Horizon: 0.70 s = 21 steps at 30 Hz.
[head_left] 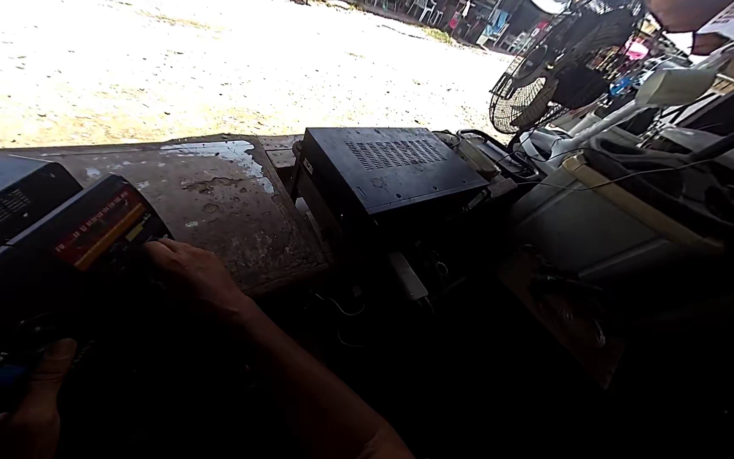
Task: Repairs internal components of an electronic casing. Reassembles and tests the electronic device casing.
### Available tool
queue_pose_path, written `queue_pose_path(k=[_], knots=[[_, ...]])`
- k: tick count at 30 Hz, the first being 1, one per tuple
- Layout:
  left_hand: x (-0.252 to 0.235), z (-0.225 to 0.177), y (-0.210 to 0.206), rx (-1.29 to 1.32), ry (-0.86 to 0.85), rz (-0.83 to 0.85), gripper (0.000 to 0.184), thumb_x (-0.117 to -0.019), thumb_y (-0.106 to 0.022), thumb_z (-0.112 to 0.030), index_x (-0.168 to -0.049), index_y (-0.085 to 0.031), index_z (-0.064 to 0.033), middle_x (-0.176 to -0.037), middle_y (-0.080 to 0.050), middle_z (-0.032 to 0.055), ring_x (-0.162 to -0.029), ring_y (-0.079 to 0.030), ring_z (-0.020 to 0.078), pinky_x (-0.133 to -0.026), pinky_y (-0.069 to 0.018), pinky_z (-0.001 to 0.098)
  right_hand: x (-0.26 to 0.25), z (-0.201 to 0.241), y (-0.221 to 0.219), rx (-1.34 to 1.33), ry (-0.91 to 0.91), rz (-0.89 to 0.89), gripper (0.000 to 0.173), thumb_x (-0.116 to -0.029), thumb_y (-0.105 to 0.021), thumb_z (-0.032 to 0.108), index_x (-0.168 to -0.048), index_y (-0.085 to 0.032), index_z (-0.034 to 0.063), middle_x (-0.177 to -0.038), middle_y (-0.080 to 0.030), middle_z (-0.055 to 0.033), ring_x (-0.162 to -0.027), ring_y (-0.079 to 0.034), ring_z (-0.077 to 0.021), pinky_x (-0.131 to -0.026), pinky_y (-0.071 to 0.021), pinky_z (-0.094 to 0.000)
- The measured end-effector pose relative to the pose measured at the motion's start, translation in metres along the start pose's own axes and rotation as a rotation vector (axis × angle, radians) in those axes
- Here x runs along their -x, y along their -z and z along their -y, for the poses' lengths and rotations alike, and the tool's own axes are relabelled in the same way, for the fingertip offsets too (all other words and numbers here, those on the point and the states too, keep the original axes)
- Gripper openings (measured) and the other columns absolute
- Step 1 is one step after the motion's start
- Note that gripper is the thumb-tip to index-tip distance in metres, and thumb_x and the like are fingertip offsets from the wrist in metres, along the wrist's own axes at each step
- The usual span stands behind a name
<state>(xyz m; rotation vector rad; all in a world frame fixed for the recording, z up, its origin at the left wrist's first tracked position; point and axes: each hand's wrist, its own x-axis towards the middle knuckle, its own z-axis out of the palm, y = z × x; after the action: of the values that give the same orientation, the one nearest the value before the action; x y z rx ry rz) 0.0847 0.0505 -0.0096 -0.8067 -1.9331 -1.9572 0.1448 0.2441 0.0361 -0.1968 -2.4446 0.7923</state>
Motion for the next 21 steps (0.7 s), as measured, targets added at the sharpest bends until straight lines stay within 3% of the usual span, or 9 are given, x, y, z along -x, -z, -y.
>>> queue_pose_path(k=[5, 8, 11, 14, 17, 21], knots=[[-0.001, 0.0051, 0.0028, -0.035, -0.058, 0.015, 0.061, -0.0871, -0.081, -0.016, -0.128, -0.051, 0.0184, -0.121, -0.067, 0.0215, -0.116, -0.067, 0.0185, -0.105, -0.0534, 0.0315, -0.0006, 0.003, 0.0014, 0.037, -0.122, 0.126, 0.036, -0.1061, -0.056, 0.034, -0.09, -0.072, 0.0059, -0.086, -0.071, -0.0077, -0.083, -0.069, -0.0233, -0.072, -0.0565, -0.0461], [-0.0018, 0.0062, 0.003, -0.032, -0.078, 0.019, 0.06, -0.0865, -0.081, -0.014, -0.127, -0.052, 0.0179, -0.12, -0.068, 0.0205, -0.115, -0.067, 0.017, -0.104, -0.054, 0.0308, 0.0003, 0.0031, 0.0014, 0.036, -0.128, 0.126, 0.046, -0.1093, -0.047, 0.036, -0.085, -0.071, 0.0056, -0.084, -0.07, -0.0086, -0.083, -0.069, -0.0249, -0.071, -0.0548, -0.0476], [-0.0024, 0.0044, 0.0031, -0.031, -0.084, 0.016, 0.058, -0.086, -0.081, -0.012, -0.126, -0.053, 0.0179, -0.119, -0.068, 0.0197, -0.113, -0.068, 0.0158, -0.103, -0.0543, 0.0294, 0.0015, 0.0043, 0.0052, -0.025, -0.146, 0.102, 0.037, -0.104, -0.058, 0.04, -0.094, -0.069, 0.0067, -0.082, -0.068, -0.0074, -0.08, -0.068, -0.0233, -0.069, -0.0556, -0.047], [-0.0011, 0.0029, 0.0025, -0.037, -0.07, 0.024, 0.06, -0.0867, -0.08, -0.014, -0.128, -0.052, 0.0184, -0.121, -0.067, 0.0207, -0.115, -0.067, 0.0158, -0.104, -0.0531, 0.0295, 0.0018, 0.0051, 0.009, -0.047, -0.184, 0.121, 0.029, -0.0944, -0.072, 0.034, -0.104, -0.067, 0.0071, -0.082, -0.069, -0.0076, -0.076, -0.069, -0.0237, -0.068, -0.0569, -0.0488], [-0.0005, 0.0049, 0.0032, -0.043, -0.053, 0.018, 0.06, -0.087, -0.081, -0.017, -0.128, -0.052, 0.0174, -0.121, -0.068, 0.0209, -0.115, -0.067, 0.0166, -0.104, -0.0532, 0.0305, 0.0015, 0.0049, 0.0062, -0.023, -0.182, 0.162, 0.026, -0.0998, -0.065, 0.035, -0.098, -0.069, 0.0092, -0.08, -0.069, -0.0059, -0.077, -0.068, -0.0229, -0.067, -0.0549, -0.049], [0.0, 0.0053, 0.003, -0.031, -0.041, 0.013, 0.06, -0.0865, -0.081, -0.017, -0.128, -0.053, 0.0159, -0.121, -0.068, 0.0201, -0.115, -0.067, 0.0182, -0.104, -0.0541, 0.0321, 0.0023, 0.0021, 0.0023, 0.0, -0.165, 0.161, 0.035, -0.105, -0.055, 0.039, -0.092, -0.072, 0.011, -0.078, -0.069, -0.0048, -0.076, -0.068, -0.0225, -0.067, -0.0541, -0.0492]])
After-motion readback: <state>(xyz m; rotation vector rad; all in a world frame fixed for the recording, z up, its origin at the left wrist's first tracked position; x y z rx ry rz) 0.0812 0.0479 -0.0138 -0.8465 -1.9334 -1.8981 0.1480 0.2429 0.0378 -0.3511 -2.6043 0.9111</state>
